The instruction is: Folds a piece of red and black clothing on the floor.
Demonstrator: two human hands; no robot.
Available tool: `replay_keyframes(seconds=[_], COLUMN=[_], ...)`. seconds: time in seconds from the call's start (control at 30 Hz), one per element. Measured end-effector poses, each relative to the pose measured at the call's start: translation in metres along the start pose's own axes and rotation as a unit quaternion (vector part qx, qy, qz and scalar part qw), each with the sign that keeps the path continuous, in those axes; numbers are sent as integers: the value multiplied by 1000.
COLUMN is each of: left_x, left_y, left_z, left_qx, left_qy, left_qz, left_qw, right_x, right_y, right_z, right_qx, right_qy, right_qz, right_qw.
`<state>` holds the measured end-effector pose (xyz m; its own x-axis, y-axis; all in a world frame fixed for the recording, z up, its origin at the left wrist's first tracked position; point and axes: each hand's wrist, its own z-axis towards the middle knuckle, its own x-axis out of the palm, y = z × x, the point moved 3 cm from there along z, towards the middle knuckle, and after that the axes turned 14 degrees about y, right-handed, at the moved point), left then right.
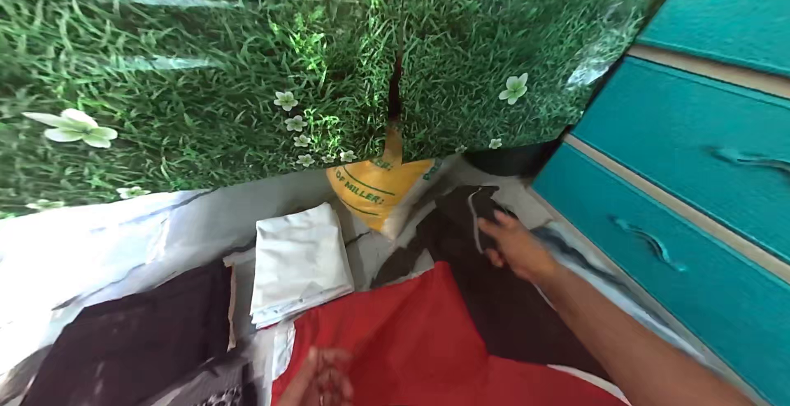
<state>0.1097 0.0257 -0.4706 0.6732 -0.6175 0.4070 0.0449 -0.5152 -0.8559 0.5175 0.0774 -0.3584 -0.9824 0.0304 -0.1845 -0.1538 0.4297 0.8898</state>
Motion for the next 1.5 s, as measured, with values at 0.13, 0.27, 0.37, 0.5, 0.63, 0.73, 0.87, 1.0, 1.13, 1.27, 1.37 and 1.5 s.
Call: replay_keyframes(seconds=[0.13,0.27,0.37,0.5,0.63,0.73,0.87,1.0,1.13,1.27,1.37,1.5], left_x=[7,12,16,-3,-23,-33,-38,-35,-37,-35,-36,-34], left_y=[-6,7,16,25,12,0,10,-4,6,27,30,28], left_z=[-9,-11,-10,-11,-33,-37,-25,-19,-5,12,15,14], left_qx=[-38,-144,-218,-365,-390,-367,-365,-297,-58,99,140,114], left_qy=[48,-28,13,86,54,-22,-112,-206,-382,-368,-333,-325], left_qz=[-80,-3,174,381,374,376,399,445,353,43,-80,-83], left_qw=[995,989,960,845,840,851,834,820,852,924,929,935], right_x=[108,124,67,-30,-77,-76,-73,-73,-54,-48,-49,-51], right_y=[-33,-100,-119,-152,-202,-208,-205,-181,-144,-104,-82,-58], right_z=[-122,-177,-176,-153,-143,-141,-142,-134,-95,-25,38,113], right_qx=[-82,-64,-20,47,135,152,189,201,103,25,-2,-21], right_qy=[224,288,147,68,111,107,122,145,80,-33,-105,-139], right_qz=[-335,-421,-482,-523,-507,-498,-502,-530,-525,-387,-212,11], right_qw=[912,858,863,848,844,847,835,811,841,921,972,990])
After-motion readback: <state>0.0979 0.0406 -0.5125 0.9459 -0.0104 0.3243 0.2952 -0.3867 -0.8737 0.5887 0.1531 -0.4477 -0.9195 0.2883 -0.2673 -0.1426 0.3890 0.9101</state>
